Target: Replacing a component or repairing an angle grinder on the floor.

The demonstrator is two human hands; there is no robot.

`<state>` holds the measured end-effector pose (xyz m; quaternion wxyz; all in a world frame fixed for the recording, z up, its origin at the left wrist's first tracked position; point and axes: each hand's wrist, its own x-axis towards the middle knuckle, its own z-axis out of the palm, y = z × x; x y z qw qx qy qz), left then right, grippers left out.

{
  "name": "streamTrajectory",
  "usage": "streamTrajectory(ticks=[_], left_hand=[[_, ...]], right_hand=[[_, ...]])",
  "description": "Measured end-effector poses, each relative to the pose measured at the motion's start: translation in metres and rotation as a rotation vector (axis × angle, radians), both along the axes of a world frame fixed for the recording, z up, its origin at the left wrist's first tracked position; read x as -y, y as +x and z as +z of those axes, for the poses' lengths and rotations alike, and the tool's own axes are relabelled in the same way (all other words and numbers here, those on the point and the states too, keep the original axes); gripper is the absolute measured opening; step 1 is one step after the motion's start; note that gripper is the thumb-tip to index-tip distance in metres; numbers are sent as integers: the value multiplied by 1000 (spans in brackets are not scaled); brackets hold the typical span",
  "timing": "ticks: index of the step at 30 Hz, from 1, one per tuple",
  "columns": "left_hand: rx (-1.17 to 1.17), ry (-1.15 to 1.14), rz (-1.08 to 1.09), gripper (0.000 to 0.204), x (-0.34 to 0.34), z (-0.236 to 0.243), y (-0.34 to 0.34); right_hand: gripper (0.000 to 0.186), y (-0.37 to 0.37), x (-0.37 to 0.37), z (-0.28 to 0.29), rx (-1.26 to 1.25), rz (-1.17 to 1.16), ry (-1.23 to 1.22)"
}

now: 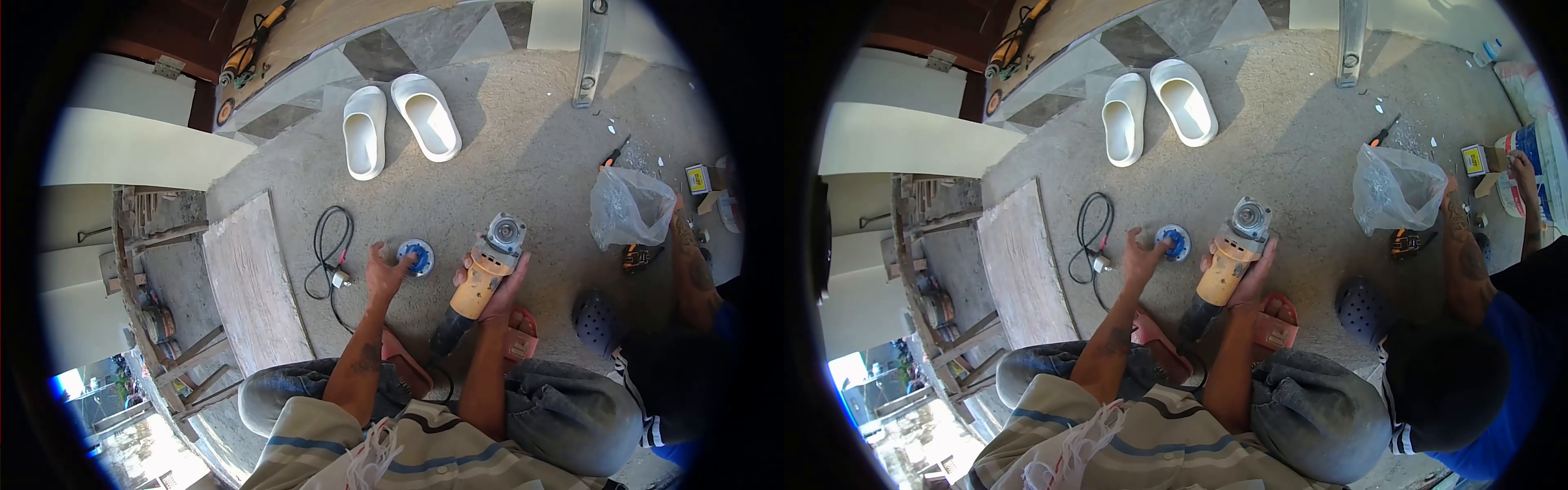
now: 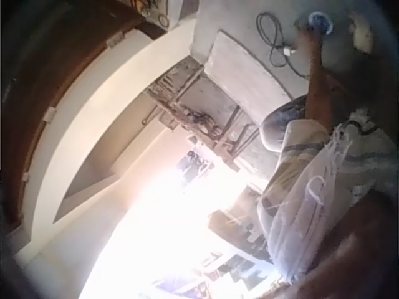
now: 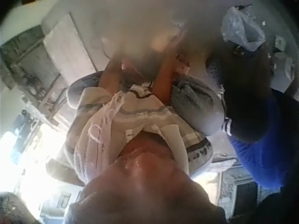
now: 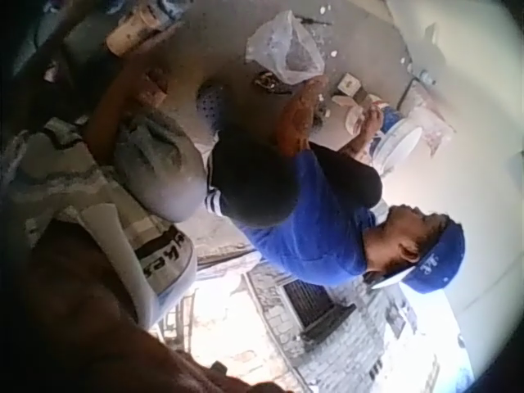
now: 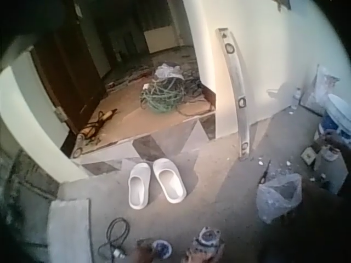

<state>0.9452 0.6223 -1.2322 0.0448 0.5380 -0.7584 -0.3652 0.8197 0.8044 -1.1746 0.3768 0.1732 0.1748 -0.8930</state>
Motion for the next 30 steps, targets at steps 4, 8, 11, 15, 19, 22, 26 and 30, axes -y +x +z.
streamTrajectory(ticks=[4, 8, 11, 15, 19, 22, 26, 30], left_hand=[[155, -124, -258, 89, -23, 4, 0], [149, -19, -133, 87, -14, -5, 2], [77, 56, -150, 73, 14, -16, 13], [-169, 303, -206, 31, 49, 27, -6], [-287, 245, -363, 13, 83, 163, -54], [-238, -39, -560, 12, 66, 266, -68], [-354, -43, -614, 12, 45, 333, -45], [-471, 442, -464, 13, 19, 338, -45]], right_hand=[[90, 0, -3, -2, -52, -45, -36], [91, -1, -1, -4, -41, -77, -31], [90, 4, 5, 8, -19, -21, -45], [87, 8, 16, 19, -55, 63, -98], [83, 20, 37, 32, -45, 125, -156], [85, 20, 40, 26, -40, 190, -304], [89, 27, 47, 29, -84, 332, -239], [92, 25, 48, 50, -122, 466, -69]])
